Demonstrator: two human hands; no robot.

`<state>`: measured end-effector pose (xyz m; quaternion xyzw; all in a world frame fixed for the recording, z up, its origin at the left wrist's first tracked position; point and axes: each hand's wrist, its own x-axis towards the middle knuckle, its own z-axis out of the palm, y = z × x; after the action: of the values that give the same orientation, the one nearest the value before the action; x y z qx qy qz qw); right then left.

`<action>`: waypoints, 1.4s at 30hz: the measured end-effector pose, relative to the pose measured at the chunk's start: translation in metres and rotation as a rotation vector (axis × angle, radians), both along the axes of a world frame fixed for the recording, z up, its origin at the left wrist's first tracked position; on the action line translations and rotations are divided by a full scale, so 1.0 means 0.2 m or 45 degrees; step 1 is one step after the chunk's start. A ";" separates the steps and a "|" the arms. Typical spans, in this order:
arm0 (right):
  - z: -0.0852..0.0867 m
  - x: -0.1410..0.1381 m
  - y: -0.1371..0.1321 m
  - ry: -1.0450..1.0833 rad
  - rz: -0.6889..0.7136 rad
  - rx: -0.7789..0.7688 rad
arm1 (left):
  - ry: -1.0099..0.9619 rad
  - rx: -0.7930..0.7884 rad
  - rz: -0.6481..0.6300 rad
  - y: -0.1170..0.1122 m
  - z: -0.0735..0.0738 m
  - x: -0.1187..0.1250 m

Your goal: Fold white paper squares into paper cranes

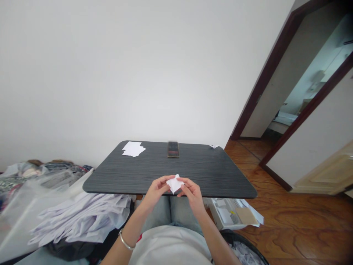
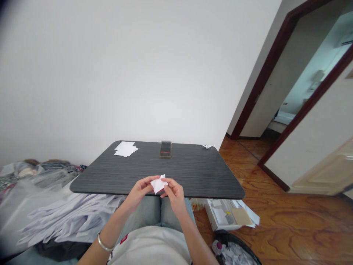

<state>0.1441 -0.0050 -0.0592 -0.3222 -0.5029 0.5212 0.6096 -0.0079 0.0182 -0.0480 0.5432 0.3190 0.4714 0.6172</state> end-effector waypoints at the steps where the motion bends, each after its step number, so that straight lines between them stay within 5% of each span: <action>1: 0.00 0.00 0.00 -0.012 -0.001 0.007 | 0.012 0.002 0.040 0.00 0.00 0.01; 14: -0.02 -0.02 0.01 -0.137 0.016 -0.048 | 0.394 0.279 0.444 -0.01 -0.05 0.02; 30: 0.00 -0.01 -0.01 -0.043 0.002 -0.114 | 0.679 0.562 0.404 -0.07 0.01 0.04; 42: 0.00 0.00 -0.03 -0.093 -0.067 -0.101 | 0.942 0.830 0.402 -0.09 -0.03 0.03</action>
<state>0.1444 -0.0116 -0.0585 -0.3780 -0.4953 0.5123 0.5910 -0.0014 -0.0001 -0.0539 0.7829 0.4307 0.4100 0.1832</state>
